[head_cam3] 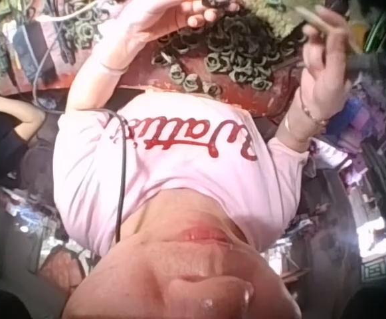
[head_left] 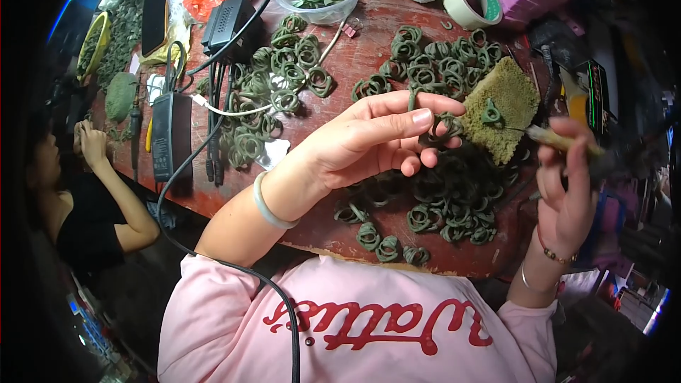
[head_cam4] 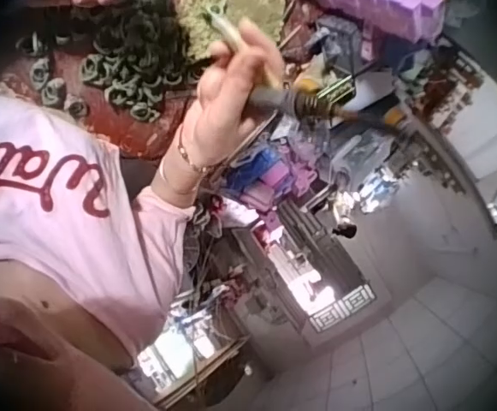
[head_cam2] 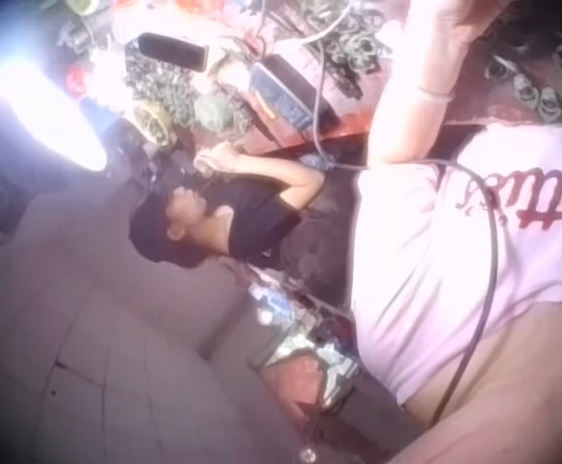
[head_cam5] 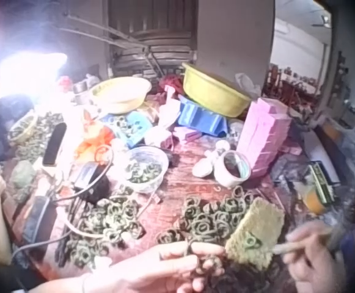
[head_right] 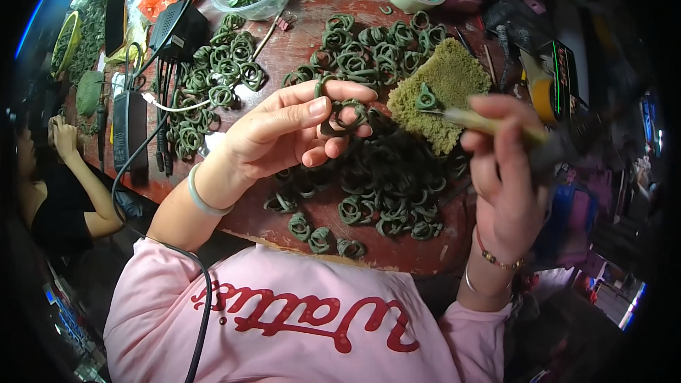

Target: Joining green wax loops together using a heated tool and liquid adhesive on a workshop table.

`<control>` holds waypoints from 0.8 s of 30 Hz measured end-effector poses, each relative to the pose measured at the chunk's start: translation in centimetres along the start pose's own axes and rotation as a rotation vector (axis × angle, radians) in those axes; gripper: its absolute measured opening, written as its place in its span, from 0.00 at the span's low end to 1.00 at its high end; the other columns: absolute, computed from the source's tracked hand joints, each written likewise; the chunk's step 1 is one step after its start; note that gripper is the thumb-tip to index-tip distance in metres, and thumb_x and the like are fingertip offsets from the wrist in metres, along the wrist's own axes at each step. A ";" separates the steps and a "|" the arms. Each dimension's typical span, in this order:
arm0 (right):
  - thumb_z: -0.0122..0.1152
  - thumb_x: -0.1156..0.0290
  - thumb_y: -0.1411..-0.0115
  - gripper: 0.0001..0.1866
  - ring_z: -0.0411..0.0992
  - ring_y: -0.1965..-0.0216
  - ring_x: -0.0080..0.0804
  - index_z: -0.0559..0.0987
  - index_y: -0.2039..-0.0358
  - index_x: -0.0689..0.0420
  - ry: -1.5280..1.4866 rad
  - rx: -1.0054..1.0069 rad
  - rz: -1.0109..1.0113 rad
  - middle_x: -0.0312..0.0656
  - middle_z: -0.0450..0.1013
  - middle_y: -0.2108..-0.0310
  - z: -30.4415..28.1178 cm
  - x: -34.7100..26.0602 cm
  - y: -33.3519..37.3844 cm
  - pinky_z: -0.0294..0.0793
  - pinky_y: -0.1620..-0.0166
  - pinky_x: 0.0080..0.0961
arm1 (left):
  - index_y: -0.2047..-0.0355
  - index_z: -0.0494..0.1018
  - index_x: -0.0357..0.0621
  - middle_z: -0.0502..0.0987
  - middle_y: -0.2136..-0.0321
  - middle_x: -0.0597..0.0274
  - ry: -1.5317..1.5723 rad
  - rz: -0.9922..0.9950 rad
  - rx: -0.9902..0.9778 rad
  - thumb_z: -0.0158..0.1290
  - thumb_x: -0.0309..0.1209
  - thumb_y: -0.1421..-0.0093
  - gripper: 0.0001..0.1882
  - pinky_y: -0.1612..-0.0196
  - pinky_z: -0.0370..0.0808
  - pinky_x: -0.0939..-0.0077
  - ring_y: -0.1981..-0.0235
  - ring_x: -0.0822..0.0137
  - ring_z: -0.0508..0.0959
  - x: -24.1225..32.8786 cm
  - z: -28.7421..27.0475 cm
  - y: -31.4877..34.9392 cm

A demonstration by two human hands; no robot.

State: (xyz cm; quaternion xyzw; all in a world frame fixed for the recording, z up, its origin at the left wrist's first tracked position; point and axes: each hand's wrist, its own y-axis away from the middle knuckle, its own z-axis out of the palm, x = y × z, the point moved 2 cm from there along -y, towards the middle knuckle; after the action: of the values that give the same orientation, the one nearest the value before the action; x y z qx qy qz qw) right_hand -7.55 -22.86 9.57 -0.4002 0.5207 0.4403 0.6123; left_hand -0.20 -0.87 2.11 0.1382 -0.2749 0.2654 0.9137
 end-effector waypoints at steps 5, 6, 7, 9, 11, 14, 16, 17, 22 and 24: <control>0.57 0.66 0.38 0.12 0.55 0.86 0.07 0.79 0.63 0.64 0.233 -0.055 0.037 0.32 0.69 0.83 3.2 -0.9 -1.1 0.46 0.82 0.10 | 0.42 0.63 0.35 0.76 0.60 0.60 -0.032 -0.034 -0.027 0.48 0.33 0.35 0.23 0.74 0.70 0.87 0.70 0.73 0.75 -0.3 0.1 0.0; 0.57 0.67 0.38 0.11 0.56 0.86 0.08 0.79 0.63 0.62 0.265 -0.082 0.041 0.31 0.68 0.84 3.6 -1.0 -1.2 0.48 0.82 0.11 | 0.42 0.63 0.35 0.76 0.60 0.60 -0.033 -0.034 -0.029 0.48 0.33 0.35 0.23 0.74 0.70 0.87 0.70 0.73 0.75 -0.2 0.1 0.0; 0.58 0.67 0.38 0.10 0.56 0.86 0.08 0.79 0.63 0.61 0.291 -0.100 0.030 0.30 0.69 0.84 3.8 -0.8 -1.3 0.48 0.82 0.11 | 0.42 0.63 0.35 0.76 0.60 0.61 -0.034 -0.043 -0.027 0.49 0.33 0.35 0.23 0.74 0.70 0.87 0.70 0.73 0.75 -0.2 0.3 0.1; 0.58 0.68 0.38 0.09 0.57 0.86 0.08 0.80 0.63 0.60 0.317 -0.120 0.019 0.30 0.69 0.84 4.0 -0.7 -1.5 0.49 0.82 0.11 | 0.42 0.63 0.35 0.76 0.61 0.61 -0.035 -0.050 -0.024 0.49 0.33 0.35 0.24 0.73 0.70 0.86 0.70 0.73 0.75 -0.1 0.4 0.3; 0.59 0.68 0.38 0.09 0.58 0.86 0.08 0.80 0.64 0.60 0.379 -0.162 0.002 0.29 0.69 0.84 4.1 -0.7 -1.6 0.51 0.82 0.11 | 0.42 0.63 0.35 0.76 0.62 0.62 -0.062 -0.050 -0.009 0.49 0.33 0.35 0.24 0.73 0.70 0.86 0.70 0.73 0.75 -0.1 0.4 0.3; 0.59 0.68 0.38 0.09 0.58 0.85 0.08 0.80 0.65 0.60 0.435 -0.160 -0.034 0.29 0.69 0.84 4.2 -0.6 -1.6 0.52 0.82 0.11 | 0.43 0.64 0.35 0.76 0.63 0.63 -0.068 -0.047 -0.021 0.49 0.34 0.35 0.23 0.74 0.70 0.86 0.71 0.73 0.75 -0.2 0.2 0.1; 0.58 0.68 0.38 0.09 0.58 0.85 0.09 0.80 0.65 0.60 0.424 -0.172 -0.030 0.29 0.69 0.84 4.7 -0.5 -1.6 0.53 0.82 0.11 | 0.44 0.65 0.36 0.76 0.63 0.63 -0.068 -0.052 -0.016 0.50 0.33 0.36 0.22 0.74 0.70 0.86 0.71 0.73 0.75 -0.2 0.2 0.2; 0.58 0.68 0.38 0.09 0.59 0.85 0.09 0.80 0.65 0.60 0.414 -0.179 -0.026 0.29 0.69 0.84 4.9 -0.5 -1.6 0.53 0.82 0.11 | 0.45 0.66 0.36 0.76 0.63 0.63 -0.068 -0.059 -0.014 0.51 0.33 0.36 0.22 0.74 0.70 0.85 0.71 0.73 0.75 -0.1 0.2 0.2; 0.58 0.68 0.38 0.09 0.60 0.84 0.09 0.79 0.65 0.61 0.374 -0.241 0.003 0.30 0.69 0.82 5.2 -0.3 -1.8 0.54 0.81 0.11 | 0.48 0.69 0.37 0.77 0.64 0.62 -0.035 -0.087 -0.016 0.52 0.32 0.37 0.19 0.75 0.72 0.85 0.72 0.73 0.76 -0.5 -0.3 0.2; 0.58 0.67 0.38 0.09 0.60 0.84 0.09 0.79 0.66 0.61 0.373 -0.258 0.004 0.30 0.69 0.82 5.3 -0.3 -1.9 0.54 0.81 0.11 | 0.48 0.70 0.37 0.77 0.64 0.62 -0.044 -0.095 -0.023 0.53 0.32 0.37 0.18 0.75 0.72 0.85 0.72 0.73 0.77 -0.7 -0.3 0.2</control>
State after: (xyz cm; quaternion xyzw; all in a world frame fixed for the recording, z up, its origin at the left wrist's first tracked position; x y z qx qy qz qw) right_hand -4.27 -18.45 10.67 -0.5485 0.5651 0.4227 0.4485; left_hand -0.65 -0.88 1.47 0.1465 -0.2911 0.2157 0.9205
